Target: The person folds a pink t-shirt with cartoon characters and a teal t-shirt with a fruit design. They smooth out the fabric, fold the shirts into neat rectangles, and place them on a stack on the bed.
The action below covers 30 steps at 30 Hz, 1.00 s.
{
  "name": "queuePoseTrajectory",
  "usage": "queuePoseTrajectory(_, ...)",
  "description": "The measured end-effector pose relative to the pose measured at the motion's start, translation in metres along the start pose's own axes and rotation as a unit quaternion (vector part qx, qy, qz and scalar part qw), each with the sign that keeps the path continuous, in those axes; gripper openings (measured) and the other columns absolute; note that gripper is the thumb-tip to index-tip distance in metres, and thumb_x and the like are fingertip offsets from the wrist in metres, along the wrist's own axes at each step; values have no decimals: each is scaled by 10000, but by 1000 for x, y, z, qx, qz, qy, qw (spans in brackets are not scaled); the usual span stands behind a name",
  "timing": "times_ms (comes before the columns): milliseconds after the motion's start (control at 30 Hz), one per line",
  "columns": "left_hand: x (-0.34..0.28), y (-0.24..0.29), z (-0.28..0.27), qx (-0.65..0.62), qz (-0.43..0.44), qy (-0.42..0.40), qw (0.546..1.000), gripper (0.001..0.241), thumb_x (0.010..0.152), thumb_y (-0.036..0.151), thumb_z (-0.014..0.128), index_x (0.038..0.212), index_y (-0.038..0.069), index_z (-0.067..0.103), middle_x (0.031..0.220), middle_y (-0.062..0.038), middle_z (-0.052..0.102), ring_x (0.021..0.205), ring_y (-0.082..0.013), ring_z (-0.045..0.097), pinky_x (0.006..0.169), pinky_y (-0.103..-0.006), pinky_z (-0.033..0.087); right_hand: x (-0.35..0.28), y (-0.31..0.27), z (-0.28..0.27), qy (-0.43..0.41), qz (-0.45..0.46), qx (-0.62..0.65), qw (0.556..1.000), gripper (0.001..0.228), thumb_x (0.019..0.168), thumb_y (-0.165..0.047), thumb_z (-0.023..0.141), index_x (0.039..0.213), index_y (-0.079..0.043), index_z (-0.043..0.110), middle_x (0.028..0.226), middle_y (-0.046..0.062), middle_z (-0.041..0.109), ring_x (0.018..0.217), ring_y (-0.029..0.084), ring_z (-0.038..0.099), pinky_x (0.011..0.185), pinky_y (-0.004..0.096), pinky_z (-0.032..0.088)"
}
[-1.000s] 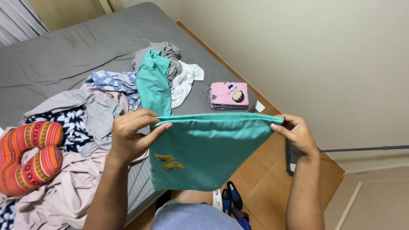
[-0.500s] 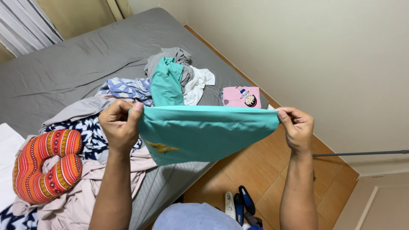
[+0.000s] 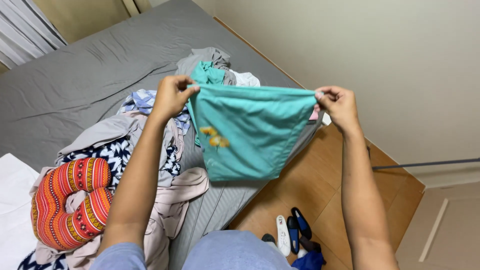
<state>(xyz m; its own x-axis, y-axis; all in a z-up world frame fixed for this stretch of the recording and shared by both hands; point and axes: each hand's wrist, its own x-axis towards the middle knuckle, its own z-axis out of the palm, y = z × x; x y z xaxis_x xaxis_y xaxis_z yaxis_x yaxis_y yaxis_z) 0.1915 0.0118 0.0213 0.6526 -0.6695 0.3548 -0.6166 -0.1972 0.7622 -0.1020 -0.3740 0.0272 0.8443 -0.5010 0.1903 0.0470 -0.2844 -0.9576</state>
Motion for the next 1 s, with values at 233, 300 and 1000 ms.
queuePoseTrajectory(233, -29, 25, 8, -268, 28, 93, 959, 177, 988, 101, 756, 1035, 6, 614, 827, 15, 552, 753, -47, 512, 678, -233, 469, -65, -42, 23, 163, -125, 14, 979, 124, 1059, -19, 684, 1146, 67, 700, 1007, 100, 721, 898, 157, 703, 848, 298, 609)
queuePoseTrajectory(300, -64, 16, 11, -187, 18, 100, 977, 187, 974, 90, 790, 1027, -12, 643, 765, -22, 466, 704, -72, 416, 613, -238, 340, -104, -26, 25, 172, -123, -10, 977, 114, 1058, -12, 690, 1141, 66, 705, 1005, 112, 714, 906, 175, 690, 865, 305, 587)
queuePoseTrajectory(1000, -391, -202, 186, -179, -321, -248, 896, 163, 875, 127, 775, 872, 20, 652, 684, -4, 552, 647, -108, 489, 609, -300, 422, -398, 296, 119, 26, 335, -96, 937, 140, 896, -41, 723, 1014, 23, 758, 823, 47, 749, 751, 75, 650, 672, 247, 518)
